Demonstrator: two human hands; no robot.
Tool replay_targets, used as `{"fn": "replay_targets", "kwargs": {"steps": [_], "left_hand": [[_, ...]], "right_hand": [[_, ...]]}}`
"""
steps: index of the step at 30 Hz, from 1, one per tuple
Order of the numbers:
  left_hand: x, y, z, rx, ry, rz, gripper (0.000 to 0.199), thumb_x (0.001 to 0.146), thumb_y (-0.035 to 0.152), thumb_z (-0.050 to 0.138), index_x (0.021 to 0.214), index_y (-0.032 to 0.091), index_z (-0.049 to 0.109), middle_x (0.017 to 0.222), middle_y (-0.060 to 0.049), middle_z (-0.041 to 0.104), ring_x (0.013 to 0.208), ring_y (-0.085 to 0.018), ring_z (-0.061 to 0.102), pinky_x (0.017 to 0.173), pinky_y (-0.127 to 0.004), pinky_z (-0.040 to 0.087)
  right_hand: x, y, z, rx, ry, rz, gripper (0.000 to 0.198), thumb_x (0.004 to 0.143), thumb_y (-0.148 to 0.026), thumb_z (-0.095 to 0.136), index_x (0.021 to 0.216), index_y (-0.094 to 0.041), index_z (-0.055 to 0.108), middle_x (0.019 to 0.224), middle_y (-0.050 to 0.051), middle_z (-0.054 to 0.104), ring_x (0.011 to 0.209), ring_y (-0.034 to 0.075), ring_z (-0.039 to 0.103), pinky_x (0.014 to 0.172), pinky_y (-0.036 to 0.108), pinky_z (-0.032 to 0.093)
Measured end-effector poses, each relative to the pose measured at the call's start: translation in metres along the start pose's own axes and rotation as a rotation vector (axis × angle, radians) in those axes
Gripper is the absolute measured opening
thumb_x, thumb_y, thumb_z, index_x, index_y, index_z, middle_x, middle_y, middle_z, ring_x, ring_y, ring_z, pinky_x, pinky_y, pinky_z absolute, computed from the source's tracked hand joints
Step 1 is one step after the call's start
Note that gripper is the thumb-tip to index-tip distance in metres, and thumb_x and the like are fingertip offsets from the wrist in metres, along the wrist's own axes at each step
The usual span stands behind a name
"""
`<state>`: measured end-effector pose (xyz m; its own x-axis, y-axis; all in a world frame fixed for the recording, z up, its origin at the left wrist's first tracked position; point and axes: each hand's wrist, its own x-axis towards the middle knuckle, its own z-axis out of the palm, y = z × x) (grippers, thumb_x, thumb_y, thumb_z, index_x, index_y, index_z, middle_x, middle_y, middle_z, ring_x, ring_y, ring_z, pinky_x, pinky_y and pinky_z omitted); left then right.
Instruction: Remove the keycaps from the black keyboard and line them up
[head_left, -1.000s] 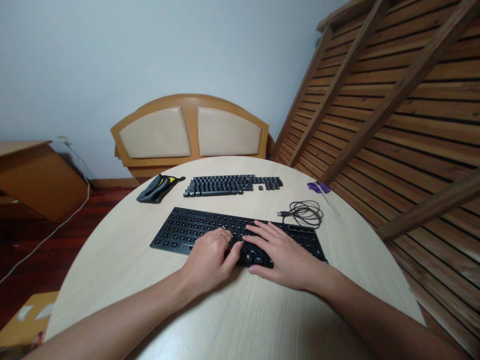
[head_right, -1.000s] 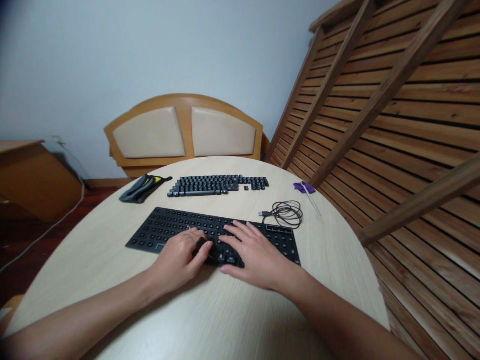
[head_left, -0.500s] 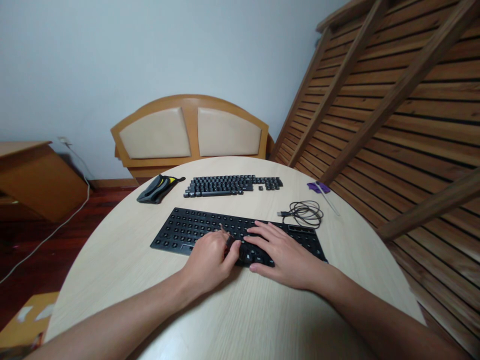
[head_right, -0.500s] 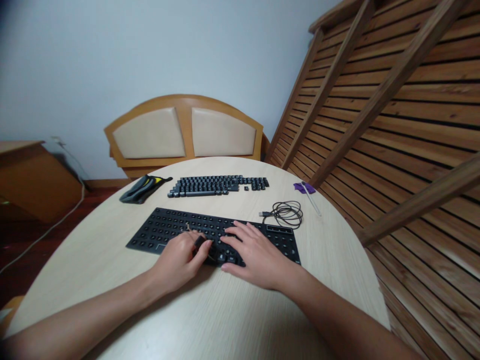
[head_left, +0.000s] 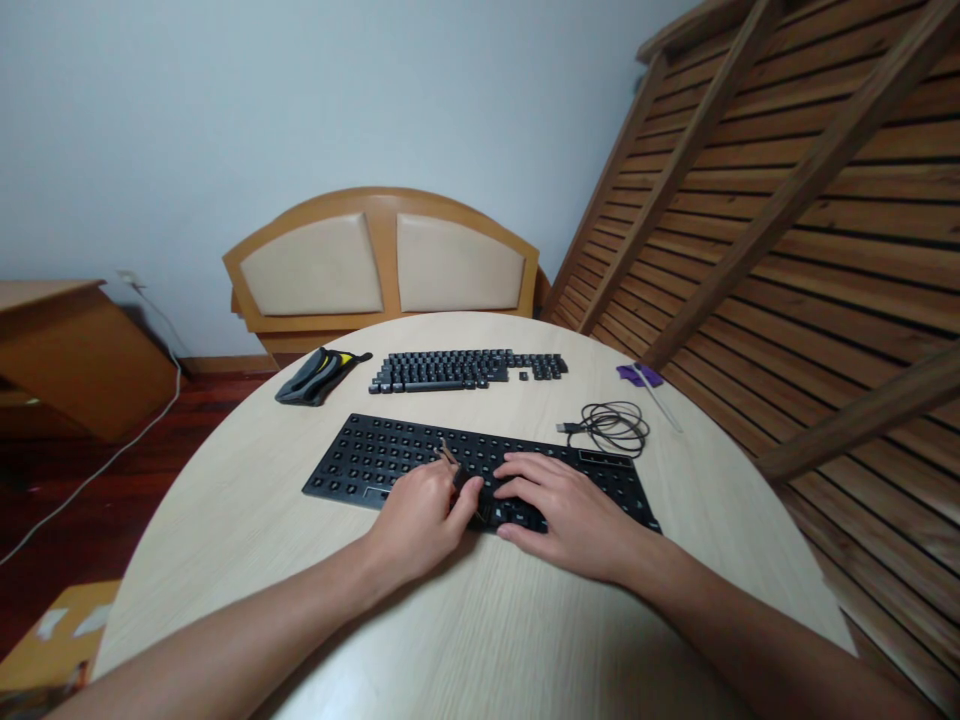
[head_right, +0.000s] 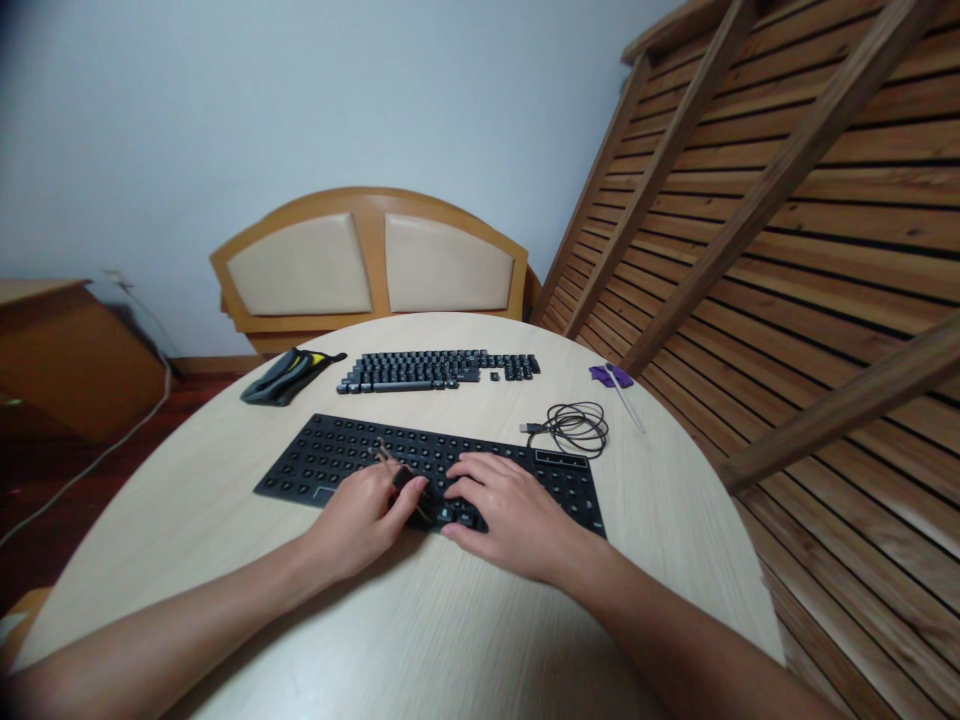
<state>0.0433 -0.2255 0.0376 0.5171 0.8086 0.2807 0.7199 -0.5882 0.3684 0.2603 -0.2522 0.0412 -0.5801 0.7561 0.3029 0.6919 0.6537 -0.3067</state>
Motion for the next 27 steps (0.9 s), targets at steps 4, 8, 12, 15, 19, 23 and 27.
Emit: {"fn": "replay_targets", "kwargs": {"steps": [4, 8, 12, 15, 19, 23, 27], "left_hand": [[0.0002, -0.0004, 0.0015, 0.001, -0.001, 0.021, 0.038, 0.1, 0.034, 0.038, 0.074, 0.018, 0.061, 0.07, -0.007, 0.065, 0.067, -0.022, 0.063, 0.064, -0.034, 0.048], [0.0006, -0.0009, 0.0023, -0.027, 0.001, 0.023, 0.038, 0.1, 0.034, 0.038, 0.075, 0.017, 0.062, 0.07, -0.006, 0.065, 0.067, -0.021, 0.062, 0.065, -0.033, 0.048], [0.002, -0.0021, 0.0011, -0.083, -0.027, 0.093, 0.04, 0.102, 0.032, 0.036, 0.075, 0.017, 0.062, 0.071, -0.006, 0.064, 0.069, -0.02, 0.06, 0.069, -0.034, 0.046], [0.0028, -0.0025, -0.0001, -0.083, -0.054, 0.155, 0.04, 0.102, 0.03, 0.035, 0.075, 0.018, 0.061, 0.072, -0.005, 0.063, 0.071, -0.021, 0.059, 0.071, -0.035, 0.045], [0.0048, -0.0037, -0.0015, -0.054, -0.074, 0.136, 0.043, 0.101, 0.03, 0.035, 0.064, 0.018, 0.055, 0.067, -0.005, 0.057, 0.066, -0.02, 0.056, 0.068, -0.034, 0.042], [0.0073, -0.0065, -0.0024, -0.091, -0.087, 0.121, 0.044, 0.097, 0.029, 0.037, 0.055, 0.02, 0.045, 0.06, -0.003, 0.052, 0.061, -0.018, 0.052, 0.065, -0.033, 0.04], [0.0063, -0.0073, -0.0014, -0.137, -0.069, 0.131, 0.04, 0.096, 0.03, 0.036, 0.058, 0.02, 0.046, 0.065, -0.005, 0.057, 0.065, -0.019, 0.054, 0.068, -0.034, 0.041]], "right_hand": [[-0.0001, 0.0001, 0.0004, 0.0, -0.006, -0.001, 0.027, 0.086, -0.037, 0.066, 0.108, -0.021, 0.067, 0.12, 0.008, 0.066, 0.123, 0.025, 0.054, 0.106, 0.044, 0.043], [0.0002, -0.0002, 0.0014, 0.005, 0.015, -0.015, 0.025, 0.086, -0.036, 0.067, 0.107, -0.022, 0.068, 0.117, 0.007, 0.067, 0.121, 0.025, 0.055, 0.105, 0.044, 0.043], [0.0004, -0.0019, 0.0016, 0.004, 0.024, -0.025, 0.02, 0.086, -0.034, 0.067, 0.102, -0.022, 0.068, 0.114, 0.006, 0.068, 0.118, 0.024, 0.056, 0.102, 0.043, 0.045], [0.0008, -0.004, 0.0016, 0.003, 0.02, -0.027, 0.016, 0.086, -0.032, 0.067, 0.099, -0.022, 0.069, 0.112, 0.006, 0.069, 0.117, 0.025, 0.057, 0.101, 0.042, 0.046], [0.0016, -0.006, 0.0023, 0.001, 0.021, -0.02, 0.016, 0.086, -0.031, 0.067, 0.099, -0.021, 0.069, 0.111, 0.006, 0.069, 0.115, 0.024, 0.058, 0.1, 0.042, 0.046], [0.0015, -0.0065, 0.0036, 0.001, 0.019, -0.019, 0.017, 0.087, -0.032, 0.067, 0.101, -0.021, 0.068, 0.11, 0.006, 0.069, 0.112, 0.024, 0.059, 0.099, 0.042, 0.047], [0.0016, -0.0071, 0.0047, 0.013, 0.03, -0.026, 0.017, 0.088, -0.032, 0.066, 0.1, -0.021, 0.067, 0.106, 0.006, 0.07, 0.109, 0.024, 0.06, 0.096, 0.041, 0.048]]}}
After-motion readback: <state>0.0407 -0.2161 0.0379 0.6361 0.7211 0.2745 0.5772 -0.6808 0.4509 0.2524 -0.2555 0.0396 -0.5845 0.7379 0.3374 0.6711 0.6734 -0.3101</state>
